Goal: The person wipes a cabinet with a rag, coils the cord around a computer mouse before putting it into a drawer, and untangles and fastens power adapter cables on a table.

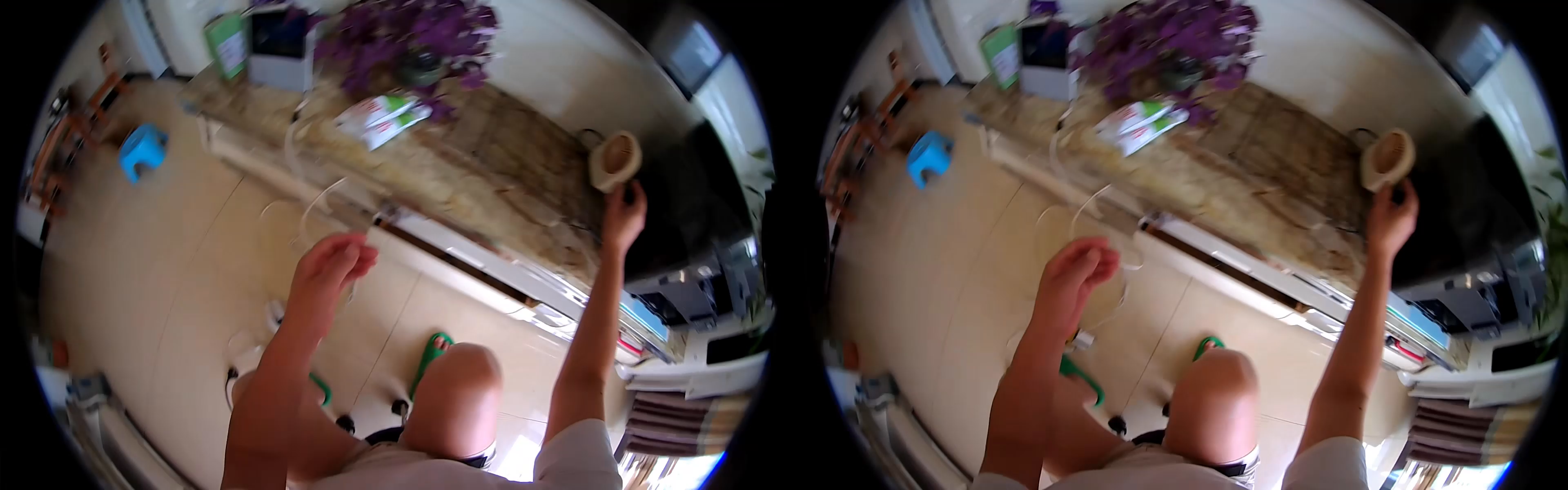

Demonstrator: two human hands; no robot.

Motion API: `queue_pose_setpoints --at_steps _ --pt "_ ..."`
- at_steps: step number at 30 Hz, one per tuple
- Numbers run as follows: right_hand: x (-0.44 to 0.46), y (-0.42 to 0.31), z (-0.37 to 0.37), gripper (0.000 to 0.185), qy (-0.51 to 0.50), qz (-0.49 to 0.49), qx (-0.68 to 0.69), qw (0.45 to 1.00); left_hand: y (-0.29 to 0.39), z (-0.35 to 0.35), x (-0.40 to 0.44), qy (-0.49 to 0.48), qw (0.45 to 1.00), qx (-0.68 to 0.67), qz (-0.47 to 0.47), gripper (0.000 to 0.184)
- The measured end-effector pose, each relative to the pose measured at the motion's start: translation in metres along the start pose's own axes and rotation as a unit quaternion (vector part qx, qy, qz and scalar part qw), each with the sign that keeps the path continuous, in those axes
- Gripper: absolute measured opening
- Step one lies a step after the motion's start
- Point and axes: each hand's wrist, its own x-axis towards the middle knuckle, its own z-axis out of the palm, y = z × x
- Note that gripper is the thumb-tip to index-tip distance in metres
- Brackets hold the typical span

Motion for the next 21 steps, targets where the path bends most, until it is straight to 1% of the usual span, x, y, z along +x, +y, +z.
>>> queue_pose_setpoints --at_steps 1,3,4,5,6,7,9,11,13,15,17,19,21 --pt "-0.007 -0.028 -0.009 0.038 -0.039 0.049 0.113 0.992 0.006 -0.007 0.0 0.026 1.0 0.0 0.005 0.022" --pt "-0.027 -0.076 -0.01 0.025 -0.09 -0.051 0.241 0.965 0.017 -0.027 -0.003 0.075 0.997 0.004 0.008 0.022" --pt "-0.039 -0.102 -0.011 0.017 -0.179 -0.075 0.3 0.934 0.023 -0.036 -0.006 0.079 0.997 -0.002 0.02 0.022" --pt "-0.054 -0.131 -0.011 0.017 -0.194 -0.073 0.308 0.929 0.028 -0.045 -0.009 0.079 0.996 -0.009 0.034 0.022" --pt "-0.071 -0.161 -0.011 0.015 -0.327 -0.093 0.329 0.881 0.034 -0.052 -0.013 0.095 0.995 -0.01 0.032 0.022" --pt "-0.091 -0.188 -0.011 0.014 -0.451 -0.112 0.342 0.817 0.042 -0.057 -0.018 0.101 0.994 -0.004 0.04 0.023" --pt "-0.131 -0.238 -0.004 0.013 -0.573 -0.182 0.299 0.742 0.052 -0.067 -0.035 0.119 0.992 -0.002 0.046 0.023" --pt "-0.182 -0.262 0.027 0.012 -0.595 -0.329 0.312 0.663 0.061 -0.075 -0.05 0.12 0.99 0.03 0.063 0.024" --pt "-0.242 -0.277 0.057 0.009 -0.639 -0.37 0.302 0.603 0.065 -0.083 -0.065 0.138 0.988 0.038 0.064 0.023" --pt "-0.309 -0.282 0.081 0.01 -0.703 -0.365 0.247 0.558 0.069 -0.091 -0.078 0.154 0.985 0.046 0.068 0.023" --pt "-0.386 -0.271 0.11 0.016 -0.745 -0.328 0.227 0.535 0.072 -0.102 -0.091 0.198 0.976 0.044 0.074 0.023" --pt "-0.449 -0.272 0.119 0.026 -0.787 -0.28 0.076 0.545 0.072 -0.12 -0.105 0.197 0.976 0.038 0.088 0.022" --pt "-0.512 -0.251 0.118 0.038 -0.802 -0.217 -0.027 0.556 0.072 -0.133 -0.117 0.206 0.974 0.026 0.092 0.022"
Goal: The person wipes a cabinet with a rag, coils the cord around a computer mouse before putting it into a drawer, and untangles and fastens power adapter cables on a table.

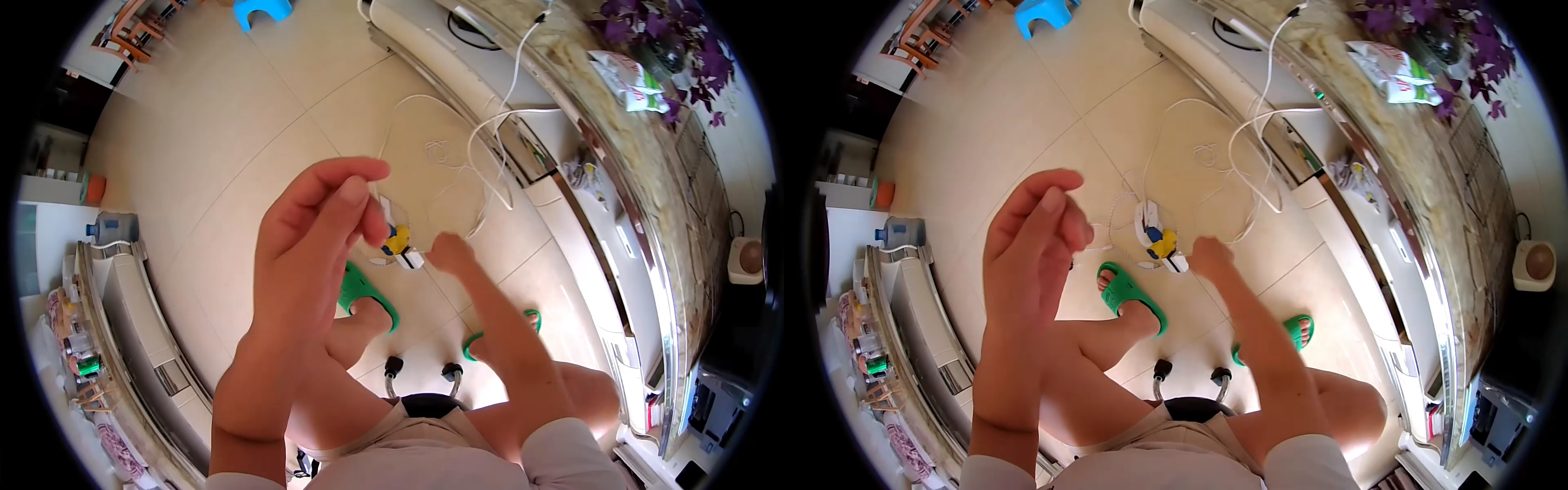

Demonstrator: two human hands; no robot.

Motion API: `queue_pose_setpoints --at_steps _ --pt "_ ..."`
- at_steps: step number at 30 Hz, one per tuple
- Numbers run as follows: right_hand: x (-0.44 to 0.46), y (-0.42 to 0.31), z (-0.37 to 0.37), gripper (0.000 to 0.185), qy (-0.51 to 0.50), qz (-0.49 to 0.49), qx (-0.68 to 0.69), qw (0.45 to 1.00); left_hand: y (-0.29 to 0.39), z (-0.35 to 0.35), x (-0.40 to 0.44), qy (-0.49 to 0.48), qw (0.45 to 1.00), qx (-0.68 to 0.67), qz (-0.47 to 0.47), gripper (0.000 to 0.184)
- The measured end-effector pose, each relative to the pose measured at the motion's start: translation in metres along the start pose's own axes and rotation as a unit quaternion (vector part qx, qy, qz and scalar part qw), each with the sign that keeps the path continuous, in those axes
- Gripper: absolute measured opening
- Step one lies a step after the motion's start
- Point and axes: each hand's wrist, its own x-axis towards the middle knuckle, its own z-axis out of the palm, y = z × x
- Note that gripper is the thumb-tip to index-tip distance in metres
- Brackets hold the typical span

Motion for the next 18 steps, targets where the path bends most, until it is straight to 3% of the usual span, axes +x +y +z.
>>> queue_pose_setpoints --at_steps 3,5,6,8,18 --pt "0.002 0.003 0.078 0.045 -0.016 0.052 0.032 0.998 0.003 -0.014 -0.008 0.014 1.0 -0.02 -0.009 0.022" --pt "-0.004 -0.002 0.1 0.053 0.128 0.094 0.144 0.977 0.004 -0.019 -0.009 0.008 0.999 -0.05 0.013 0.022" --pt "0.002 0.0 0.114 0.053 0.126 0.093 0.142 0.977 0.006 -0.02 -0.008 0.012 0.998 -0.052 0.014 0.022" --pt "0.023 0.006 0.14 0.059 0.219 0.042 0.303 0.926 0.008 -0.02 -0.005 0.035 0.999 0.004 0.018 0.021" --pt "0.036 -0.008 0.112 0.055 0.15 0.005 0.305 0.94 0.004 -0.035 0.014 0.024 0.997 -0.075 -0.009 0.023"
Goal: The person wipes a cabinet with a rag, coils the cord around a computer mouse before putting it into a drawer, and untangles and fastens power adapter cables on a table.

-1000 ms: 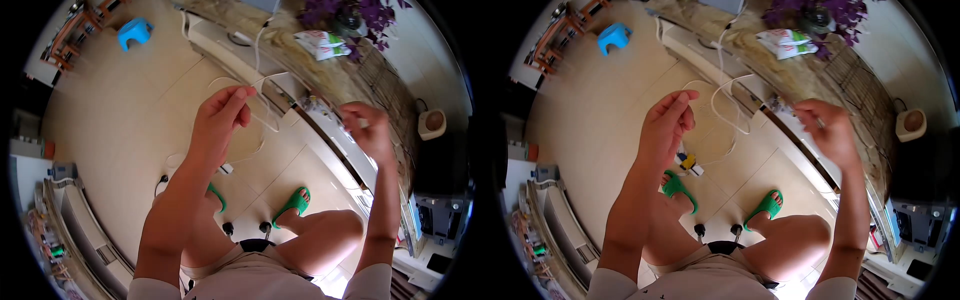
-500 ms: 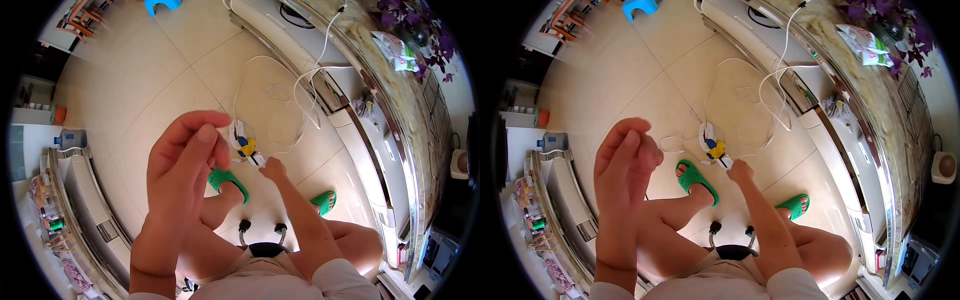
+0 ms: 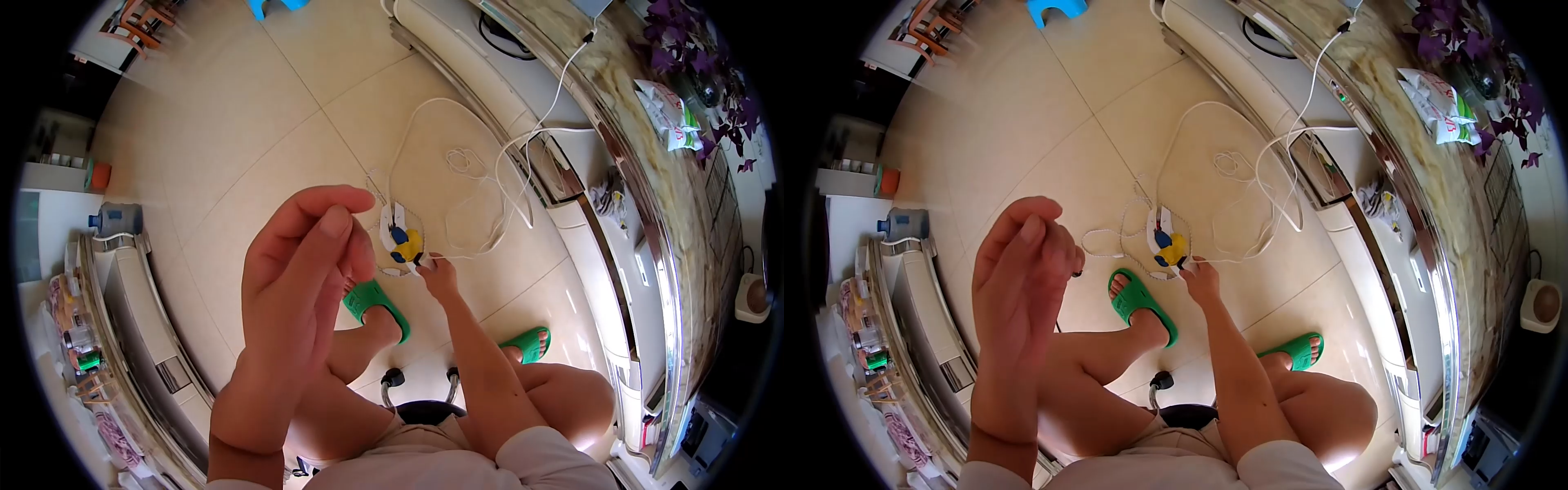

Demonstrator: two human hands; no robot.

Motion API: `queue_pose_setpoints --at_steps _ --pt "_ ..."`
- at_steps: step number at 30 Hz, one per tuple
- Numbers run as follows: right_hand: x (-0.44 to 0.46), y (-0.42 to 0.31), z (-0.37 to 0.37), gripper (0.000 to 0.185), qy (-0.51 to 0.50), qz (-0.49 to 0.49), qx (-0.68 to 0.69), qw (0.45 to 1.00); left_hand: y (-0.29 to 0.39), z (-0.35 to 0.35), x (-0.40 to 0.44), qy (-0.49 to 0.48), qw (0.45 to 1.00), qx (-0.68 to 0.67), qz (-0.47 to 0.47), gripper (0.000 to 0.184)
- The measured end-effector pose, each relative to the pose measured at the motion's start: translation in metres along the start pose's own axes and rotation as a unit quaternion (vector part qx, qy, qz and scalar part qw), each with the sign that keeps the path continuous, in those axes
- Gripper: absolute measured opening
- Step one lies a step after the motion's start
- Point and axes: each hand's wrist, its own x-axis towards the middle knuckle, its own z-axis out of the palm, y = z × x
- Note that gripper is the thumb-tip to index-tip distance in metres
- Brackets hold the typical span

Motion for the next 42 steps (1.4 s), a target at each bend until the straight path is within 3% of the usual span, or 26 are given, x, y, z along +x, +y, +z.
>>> queue_pose_setpoints --at_steps 3,5,6,8,10,13,15,17,18,20,21,24,25,27,30,32,36,38,42 --pt "0.006 -0.019 -0.017 0.046 -0.002 -0.002 0.107 0.994 0.001 -0.001 0.007 0.034 0.999 0.038 -0.009 0.022" --pt "0.017 -0.036 -0.033 0.033 -0.097 -0.026 0.157 0.983 0.002 -0.006 0.012 0.013 0.999 0.048 -0.015 0.024" --pt "0.02 -0.042 -0.038 0.033 -0.096 -0.03 0.156 0.983 0.001 -0.009 0.015 0.012 0.999 0.047 -0.011 0.024" --pt "0.024 -0.056 -0.05 0.042 -0.122 -0.074 0.28 0.949 -0.001 -0.014 0.021 0.02 0.993 0.113 -0.002 0.03" --pt "0.011 -0.092 -0.077 0.038 -0.125 -0.107 0.266 0.95 -0.002 -0.018 0.027 0.017 0.986 0.164 0.001 0.033" --pt "-0.013 -0.135 -0.111 0.034 -0.128 -0.081 0.311 0.938 -0.009 -0.031 0.032 0.023 0.962 0.27 0.002 0.04" --pt "-0.025 -0.153 -0.131 0.031 -0.16 -0.125 0.304 0.931 -0.02 -0.036 0.034 0.027 0.947 0.322 0.003 0.043" --pt "-0.036 -0.162 -0.139 0.031 -0.166 -0.136 0.31 0.926 -0.028 -0.037 0.034 0.064 0.904 0.422 -0.016 0.049" --pt "-0.042 -0.17 -0.144 0.031 -0.175 -0.145 0.318 0.92 -0.028 -0.038 0.035 0.061 0.905 0.42 -0.012 0.049" --pt "-0.06 -0.183 -0.151 0.031 -0.183 -0.153 0.328 0.914 -0.023 -0.037 0.04 -0.016 0.922 0.367 -0.126 0.054" --pt "-0.068 -0.189 -0.155 0.031 -0.193 -0.157 0.341 0.907 -0.015 -0.031 0.039 0.003 0.889 0.416 -0.19 0.052" --pt "-0.086 -0.199 -0.163 0.036 -0.181 -0.181 0.29 0.922 -0.012 -0.034 0.028 -0.045 0.888 0.413 -0.197 0.05" --pt "-0.09 -0.203 -0.165 0.035 -0.175 -0.193 0.287 0.922 -0.014 -0.034 0.024 -0.051 0.888 0.413 -0.195 0.05" --pt "-0.102 -0.213 -0.171 0.034 -0.168 -0.184 0.288 0.925 -0.017 -0.036 0.016 -0.01 0.939 0.321 -0.119 0.047" --pt "-0.113 -0.227 -0.175 0.036 -0.159 -0.175 0.3 0.924 -0.011 -0.037 0.014 0.004 0.954 0.294 -0.064 0.044" --pt "-0.117 -0.235 -0.18 0.037 -0.178 -0.182 0.366 0.895 -0.003 -0.04 0.013 0.011 0.958 0.279 -0.066 0.042" --pt "-0.122 -0.24 -0.216 0.038 -0.18 -0.15 0.367 0.9 0.007 -0.058 0.017 0.016 0.968 0.24 -0.077 0.038" --pt "-0.115 -0.226 -0.242 0.039 -0.201 -0.103 0.224 0.948 0.013 -0.069 0.017 0.01 0.972 0.227 -0.064 0.035" --pt "-0.09 -0.177 -0.238 0.052 -0.152 -0.071 0.171 0.971 0.029 -0.078 0.009 -0.001 0.989 0.13 -0.064 0.032"
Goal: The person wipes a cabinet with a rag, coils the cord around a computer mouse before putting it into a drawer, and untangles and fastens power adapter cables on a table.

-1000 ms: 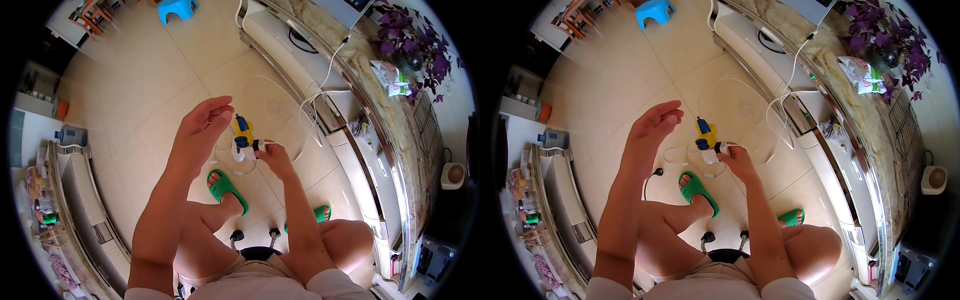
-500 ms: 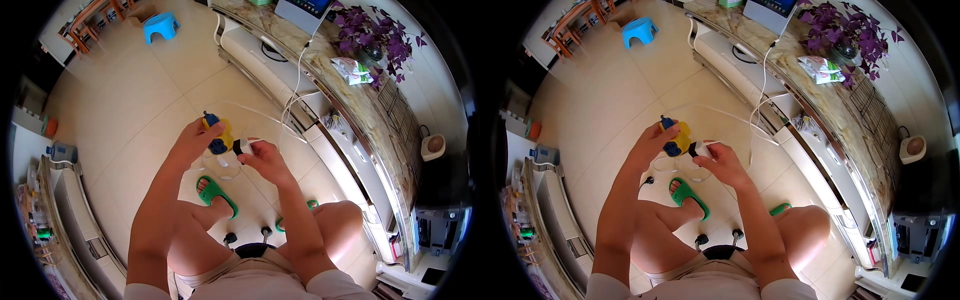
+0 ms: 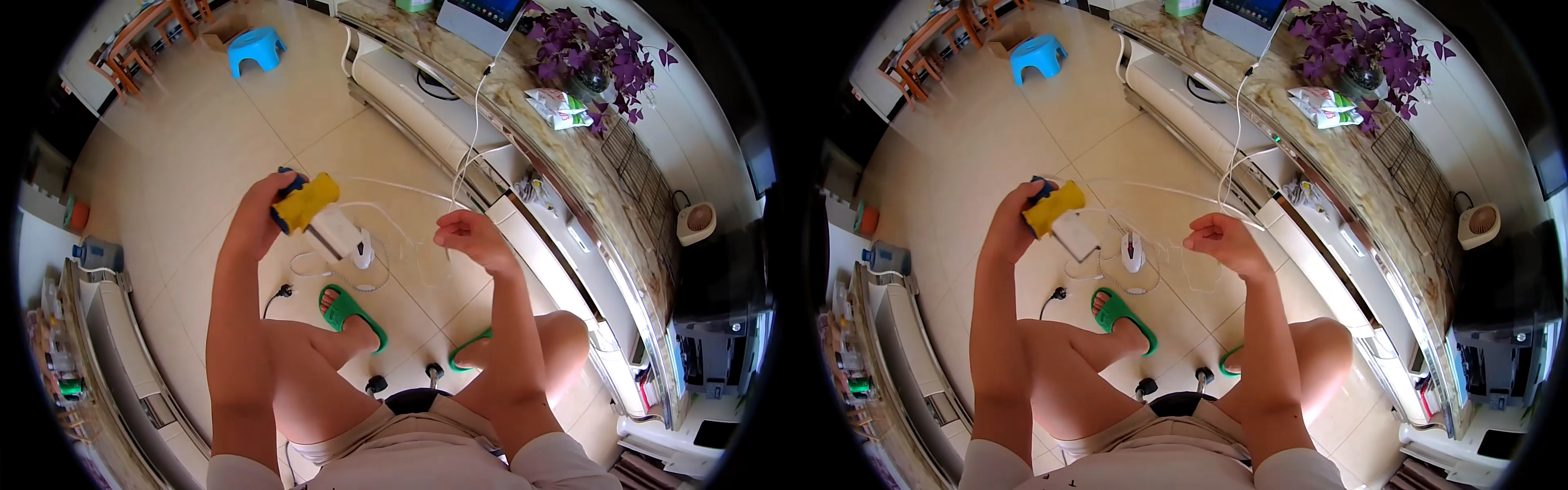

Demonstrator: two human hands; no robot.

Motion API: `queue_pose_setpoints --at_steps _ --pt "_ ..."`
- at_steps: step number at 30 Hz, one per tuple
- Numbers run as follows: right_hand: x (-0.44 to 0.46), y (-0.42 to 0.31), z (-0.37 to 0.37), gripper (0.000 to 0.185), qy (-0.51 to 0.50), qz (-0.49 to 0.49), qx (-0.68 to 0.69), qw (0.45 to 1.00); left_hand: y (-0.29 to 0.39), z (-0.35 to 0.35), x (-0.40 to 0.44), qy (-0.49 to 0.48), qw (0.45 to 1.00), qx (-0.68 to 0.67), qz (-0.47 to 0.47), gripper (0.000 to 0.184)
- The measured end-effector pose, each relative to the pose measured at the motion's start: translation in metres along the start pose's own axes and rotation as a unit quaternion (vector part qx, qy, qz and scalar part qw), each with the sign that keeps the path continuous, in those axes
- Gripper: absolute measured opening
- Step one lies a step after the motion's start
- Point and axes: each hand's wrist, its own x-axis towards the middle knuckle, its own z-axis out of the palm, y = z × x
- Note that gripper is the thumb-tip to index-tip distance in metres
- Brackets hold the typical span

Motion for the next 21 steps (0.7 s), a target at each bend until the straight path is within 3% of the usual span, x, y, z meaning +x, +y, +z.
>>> queue_pose_setpoints --at_steps 2,3,4,6,11,13,14,16,17,19,20,21 --pt "0.009 0.032 0.017 0.071 0.051 -0.069 -0.025 0.996 0.006 -0.005 -0.005 0.028 0.998 -0.06 -0.018 0.032" --pt "0.011 0.036 0.028 0.094 0.044 -0.049 -0.065 0.996 0.003 -0.013 -0.001 0.011 0.996 -0.091 0.002 0.033" --pt "0.014 0.045 0.041 0.094 0.043 -0.048 -0.062 0.996 0.005 -0.011 -0.003 0.012 0.996 -0.089 -0.001 0.033" --pt "0.027 0.072 0.069 0.11 0.088 -0.121 -0.137 0.979 0.017 -0.007 -0.013 -0.104 0.983 -0.151 0.025 0.035" --pt "0.051 0.128 0.113 0.124 0.093 -0.075 -0.132 0.984 0.032 0.011 -0.034 -0.035 0.978 -0.203 0.021 0.037" --pt "0.059 0.151 0.129 0.128 0.096 -0.039 -0.179 0.978 0.033 0.013 -0.038 -0.054 0.978 -0.2 0.019 0.037" --pt "0.061 0.159 0.133 0.128 0.096 -0.039 -0.177 0.979 0.033 0.015 -0.039 -0.074 0.977 -0.199 0.018 0.037" --pt "0.065 0.166 0.139 0.105 0.054 0.049 -0.109 0.991 0.032 0.014 -0.039 -0.056 0.983 -0.177 -0.001 0.038" --pt "0.071 0.168 0.138 0.105 0.055 0.048 -0.107 0.992 0.031 0.013 -0.038 -0.103 0.98 -0.171 -0.022 0.038" --pt "0.086 0.164 0.133 0.072 0.036 0.084 -0.209 0.974 0.031 0.011 -0.038 -0.171 0.973 -0.143 -0.059 0.04" --pt "0.094 0.162 0.129 0.072 0.039 0.083 -0.207 0.974 0.027 0.016 -0.041 -0.161 0.973 -0.156 -0.059 0.04" --pt "0.103 0.158 0.124 0.059 0.094 0.036 -0.22 0.97 0.024 0.022 -0.046 -0.15 0.972 -0.168 -0.063 0.039"
